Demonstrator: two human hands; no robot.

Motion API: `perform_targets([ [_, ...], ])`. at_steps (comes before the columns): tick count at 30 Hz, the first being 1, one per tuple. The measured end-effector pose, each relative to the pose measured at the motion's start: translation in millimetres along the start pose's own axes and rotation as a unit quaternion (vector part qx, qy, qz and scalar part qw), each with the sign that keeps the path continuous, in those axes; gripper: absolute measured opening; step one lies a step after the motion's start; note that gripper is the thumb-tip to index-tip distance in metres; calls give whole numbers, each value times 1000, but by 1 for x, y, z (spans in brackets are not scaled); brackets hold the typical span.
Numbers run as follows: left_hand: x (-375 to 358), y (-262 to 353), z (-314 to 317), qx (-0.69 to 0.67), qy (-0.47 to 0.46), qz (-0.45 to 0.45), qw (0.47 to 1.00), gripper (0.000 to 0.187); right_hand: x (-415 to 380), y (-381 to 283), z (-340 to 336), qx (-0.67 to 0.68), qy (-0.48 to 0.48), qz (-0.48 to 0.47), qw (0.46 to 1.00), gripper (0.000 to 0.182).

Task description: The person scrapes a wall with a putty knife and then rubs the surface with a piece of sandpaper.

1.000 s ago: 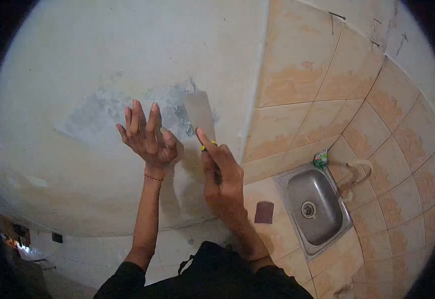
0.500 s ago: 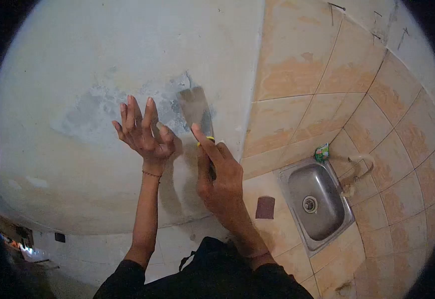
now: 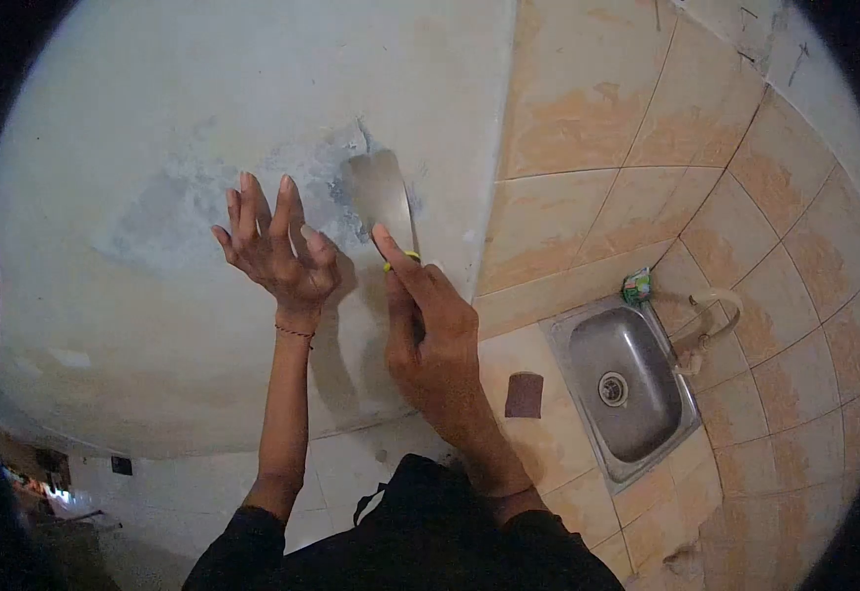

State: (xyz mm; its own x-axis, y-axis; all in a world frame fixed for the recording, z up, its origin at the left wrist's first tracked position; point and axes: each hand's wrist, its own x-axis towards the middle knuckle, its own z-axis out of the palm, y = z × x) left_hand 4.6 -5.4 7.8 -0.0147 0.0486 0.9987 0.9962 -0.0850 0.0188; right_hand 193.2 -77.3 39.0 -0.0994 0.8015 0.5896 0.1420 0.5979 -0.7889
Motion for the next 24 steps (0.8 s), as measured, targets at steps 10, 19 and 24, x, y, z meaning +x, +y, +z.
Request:
perform_targets([
  [10,1,0,-2,14,-3,6,1000,55,2,2,0,-1,5,3,1000,32],
  [19,2,0,0,10,7,8,1000,54,-2,3,1,4,-7,19,1000,32],
  [24,1,-2,1,10,11,10,1000,55,-5,4,1,5,-8,12,1000,32],
])
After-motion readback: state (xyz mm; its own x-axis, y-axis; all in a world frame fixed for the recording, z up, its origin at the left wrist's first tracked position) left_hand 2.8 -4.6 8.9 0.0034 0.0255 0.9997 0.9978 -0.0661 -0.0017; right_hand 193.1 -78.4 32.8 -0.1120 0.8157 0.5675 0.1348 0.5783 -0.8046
